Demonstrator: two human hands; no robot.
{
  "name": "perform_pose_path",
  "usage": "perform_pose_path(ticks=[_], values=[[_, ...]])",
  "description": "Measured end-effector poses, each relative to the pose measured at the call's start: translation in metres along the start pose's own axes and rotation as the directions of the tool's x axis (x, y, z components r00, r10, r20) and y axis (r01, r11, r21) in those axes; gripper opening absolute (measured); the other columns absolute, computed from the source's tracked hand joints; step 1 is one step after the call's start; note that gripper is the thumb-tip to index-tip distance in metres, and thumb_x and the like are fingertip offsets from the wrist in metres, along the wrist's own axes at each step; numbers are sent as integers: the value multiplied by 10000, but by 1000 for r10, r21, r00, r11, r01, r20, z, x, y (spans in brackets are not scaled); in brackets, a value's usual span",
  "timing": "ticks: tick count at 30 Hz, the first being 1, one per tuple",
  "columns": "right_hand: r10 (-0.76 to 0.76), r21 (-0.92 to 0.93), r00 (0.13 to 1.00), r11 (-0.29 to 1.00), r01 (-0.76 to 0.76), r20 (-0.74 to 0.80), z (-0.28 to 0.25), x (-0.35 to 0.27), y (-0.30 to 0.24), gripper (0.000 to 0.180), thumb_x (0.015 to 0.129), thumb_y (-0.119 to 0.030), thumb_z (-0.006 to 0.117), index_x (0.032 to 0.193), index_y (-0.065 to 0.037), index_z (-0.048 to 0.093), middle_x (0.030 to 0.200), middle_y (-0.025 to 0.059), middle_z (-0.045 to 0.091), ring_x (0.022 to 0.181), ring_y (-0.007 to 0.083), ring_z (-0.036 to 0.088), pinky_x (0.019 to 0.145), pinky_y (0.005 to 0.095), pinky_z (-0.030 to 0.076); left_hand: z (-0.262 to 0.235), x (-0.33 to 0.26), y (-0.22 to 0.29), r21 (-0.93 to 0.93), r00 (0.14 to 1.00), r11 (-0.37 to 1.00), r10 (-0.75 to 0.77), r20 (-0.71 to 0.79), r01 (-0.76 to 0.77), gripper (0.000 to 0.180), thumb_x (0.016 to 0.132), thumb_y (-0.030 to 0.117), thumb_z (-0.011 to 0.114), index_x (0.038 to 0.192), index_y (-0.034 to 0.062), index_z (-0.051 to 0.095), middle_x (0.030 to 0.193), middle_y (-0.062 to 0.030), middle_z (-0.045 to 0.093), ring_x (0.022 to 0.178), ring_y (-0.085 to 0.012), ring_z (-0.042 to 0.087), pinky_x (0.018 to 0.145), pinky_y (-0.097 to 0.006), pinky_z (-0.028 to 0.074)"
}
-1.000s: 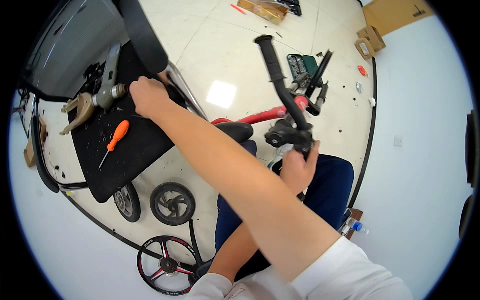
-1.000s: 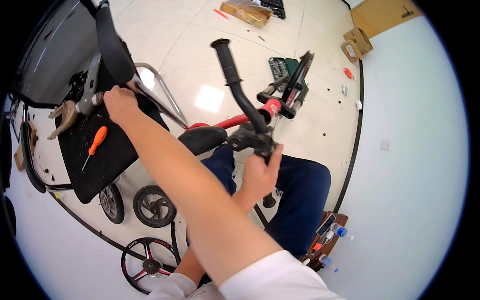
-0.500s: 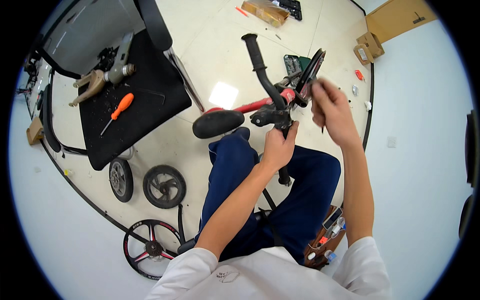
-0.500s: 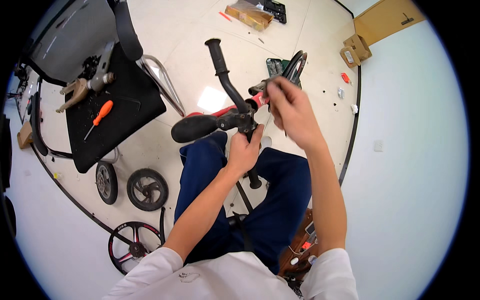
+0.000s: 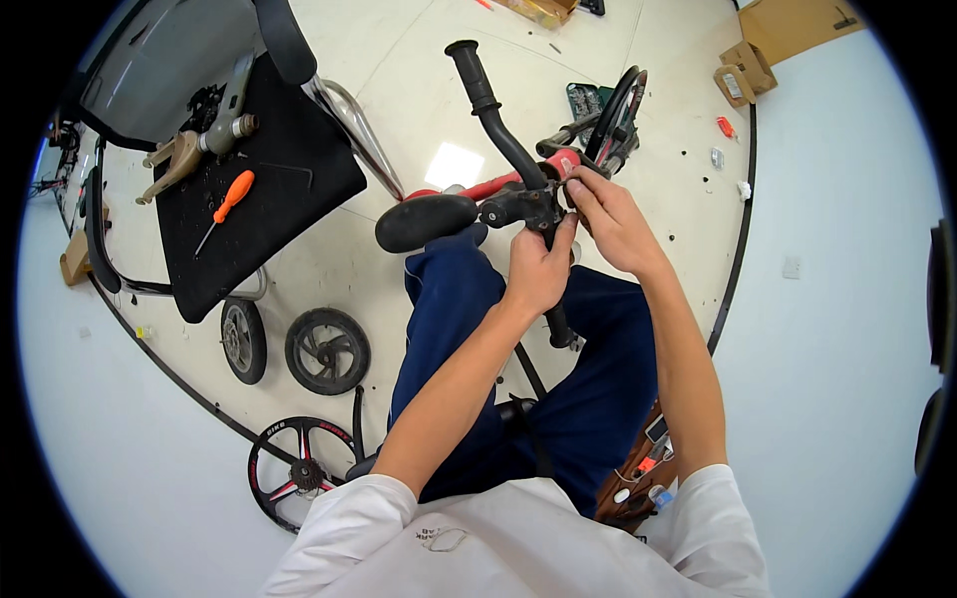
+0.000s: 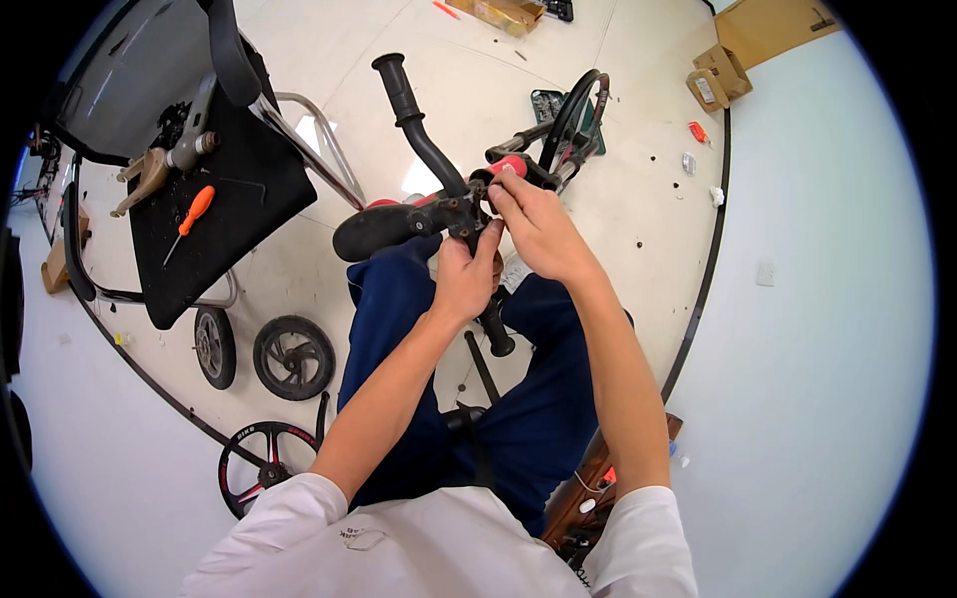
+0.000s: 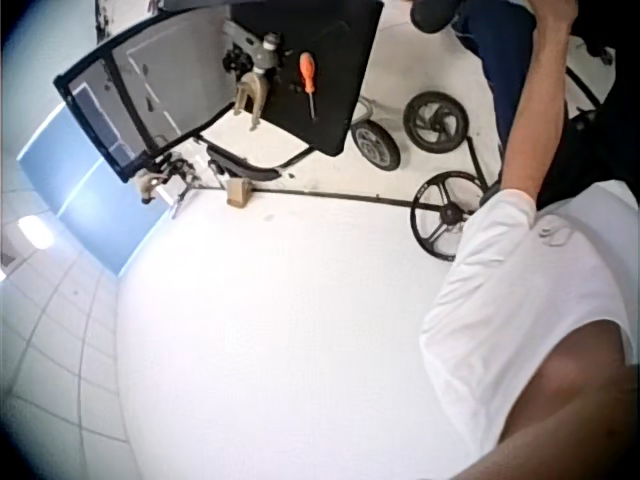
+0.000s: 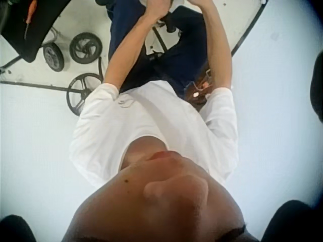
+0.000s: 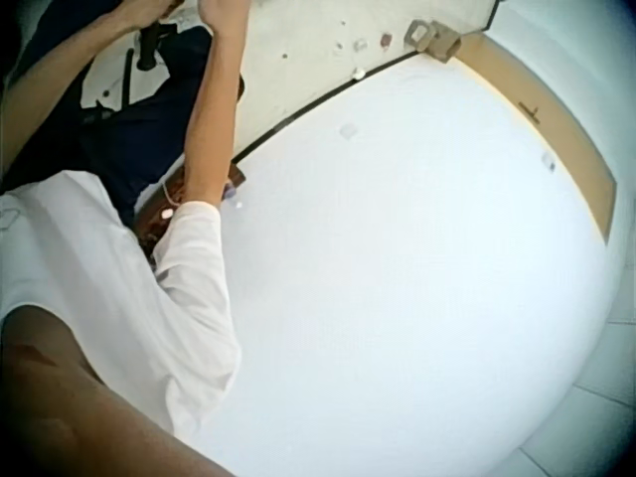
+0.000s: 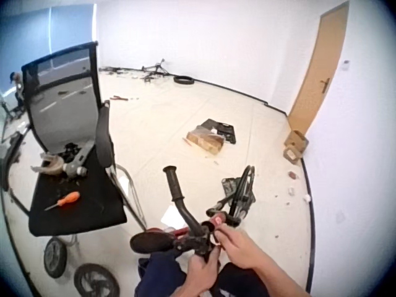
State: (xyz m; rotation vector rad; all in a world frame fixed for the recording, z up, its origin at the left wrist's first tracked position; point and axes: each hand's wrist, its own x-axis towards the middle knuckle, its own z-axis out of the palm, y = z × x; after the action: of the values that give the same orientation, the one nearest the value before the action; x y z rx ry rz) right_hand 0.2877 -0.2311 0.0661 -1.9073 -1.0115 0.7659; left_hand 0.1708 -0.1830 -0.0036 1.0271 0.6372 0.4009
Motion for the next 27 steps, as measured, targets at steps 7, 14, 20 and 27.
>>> perform_pose_path(ticks=[7,14,20,27], values=[[-51,-67,998,996,53,34,1,3,-6,215,976,-170,469,1028,22,549,737,219,568,660,389,543,615,402,425,-1,0,6,-6,1000,1000,-8,-6,8,283,965,182,537,756,-8,550,548,-12,495,501,-82,445,465,-283,350],[5,-34,1000,999,-5,-14,6,5,-3,206,986,-170,466,995,20,544,684,202,544,591,341,513,581,381,413,-1,3,4,-16,1000,1000,9,-8,-9,264,948,172,540,760,-11,561,550,-27,510,506,-97,466,481,-295,377],[14,-59,1000,998,-15,-22,6,5,2,207,988,-173,471,1006,21,539,669,209,536,570,330,507,566,380,409,-2,4,1,23,999,998,50,10,-51,244,923,153,550,756,-26,550,555,-64,516,511,-125,469,494,-325,387],[-126,-454,988,878,153,90,-2,12,-6,214,960,-108,501,1075,72,493,685,275,565,651,451,564,571,485,416,-2,6,-3,29,997,997,71,9,-71,233,899,136,542,740,-33,530,556,-86,515,511,-144,462,502,-344,388]])
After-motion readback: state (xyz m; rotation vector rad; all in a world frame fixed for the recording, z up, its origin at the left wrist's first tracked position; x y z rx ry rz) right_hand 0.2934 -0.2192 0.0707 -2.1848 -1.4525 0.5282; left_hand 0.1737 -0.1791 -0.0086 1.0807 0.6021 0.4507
